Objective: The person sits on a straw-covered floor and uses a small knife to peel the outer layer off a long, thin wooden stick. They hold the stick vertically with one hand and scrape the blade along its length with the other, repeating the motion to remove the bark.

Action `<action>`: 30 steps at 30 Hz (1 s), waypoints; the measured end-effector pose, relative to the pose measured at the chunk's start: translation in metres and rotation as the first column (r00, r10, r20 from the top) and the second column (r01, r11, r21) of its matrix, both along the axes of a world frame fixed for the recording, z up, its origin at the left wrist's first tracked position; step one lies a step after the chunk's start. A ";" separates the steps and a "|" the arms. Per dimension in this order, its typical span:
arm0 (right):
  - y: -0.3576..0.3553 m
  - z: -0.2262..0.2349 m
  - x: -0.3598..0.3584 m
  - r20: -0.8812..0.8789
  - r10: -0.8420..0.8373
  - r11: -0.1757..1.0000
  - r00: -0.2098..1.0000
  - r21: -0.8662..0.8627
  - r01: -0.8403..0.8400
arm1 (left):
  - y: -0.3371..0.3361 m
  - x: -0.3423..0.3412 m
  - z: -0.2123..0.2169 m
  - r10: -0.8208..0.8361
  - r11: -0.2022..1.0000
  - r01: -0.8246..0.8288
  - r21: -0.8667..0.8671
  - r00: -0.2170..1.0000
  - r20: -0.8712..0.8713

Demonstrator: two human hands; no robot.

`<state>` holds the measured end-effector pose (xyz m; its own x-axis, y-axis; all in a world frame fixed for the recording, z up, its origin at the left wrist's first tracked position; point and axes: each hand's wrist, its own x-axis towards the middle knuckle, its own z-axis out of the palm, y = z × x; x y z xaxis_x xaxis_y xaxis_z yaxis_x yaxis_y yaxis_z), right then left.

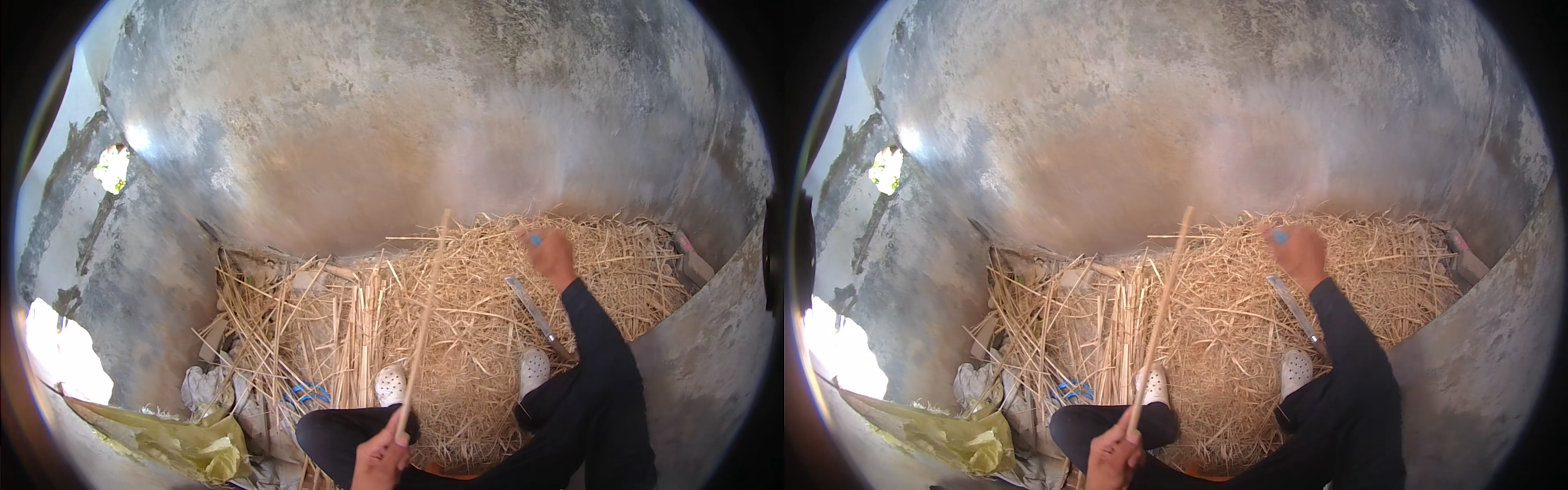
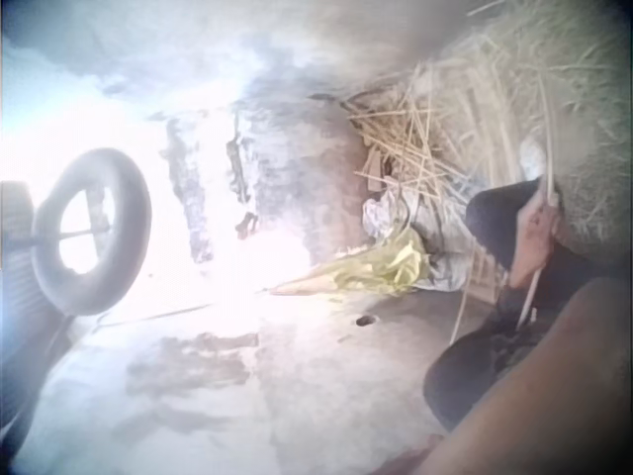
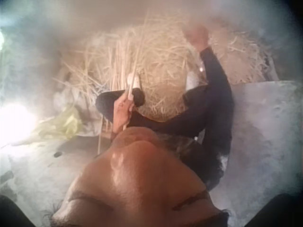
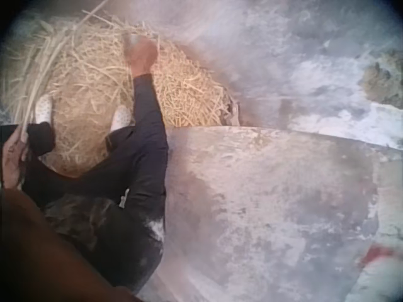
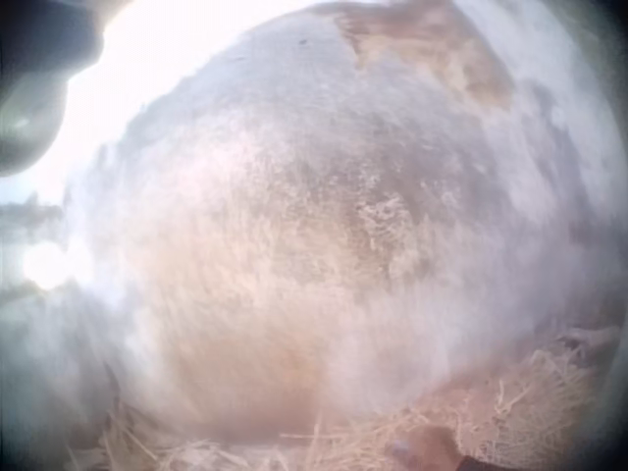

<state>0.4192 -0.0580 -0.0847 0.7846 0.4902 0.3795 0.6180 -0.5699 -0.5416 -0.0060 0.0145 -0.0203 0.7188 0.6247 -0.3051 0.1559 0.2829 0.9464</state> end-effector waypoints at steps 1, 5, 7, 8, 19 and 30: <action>0.018 0.001 -0.030 0.057 0.117 0.985 0.992 0.121 -0.123 | 0.003 0.005 -0.003 0.006 1.000 -0.006 0.000 1.000 0.025; 0.029 0.028 -0.139 0.218 0.561 0.812 0.799 0.046 -0.582 | 0.003 0.012 0.001 -0.028 0.999 0.028 0.033 1.000 0.006; 0.033 0.029 -0.141 0.232 0.555 0.825 0.799 -0.031 -0.565 | -0.002 0.016 0.013 -0.052 0.996 0.056 0.063 0.997 -0.063; 0.032 0.026 -0.142 0.228 0.553 0.831 0.801 -0.077 -0.551 | -0.006 0.021 0.026 -0.060 0.996 0.068 0.064 0.992 -0.108; 0.044 0.018 -0.116 0.195 0.424 0.901 0.884 0.007 -0.433 | -0.013 0.023 0.027 -0.071 0.941 0.115 0.319 0.987 -0.146; 0.039 0.025 -0.128 0.188 0.430 0.886 0.883 0.100 -0.453 | 0.006 0.028 0.006 -0.002 0.994 -0.011 0.111 0.993 0.119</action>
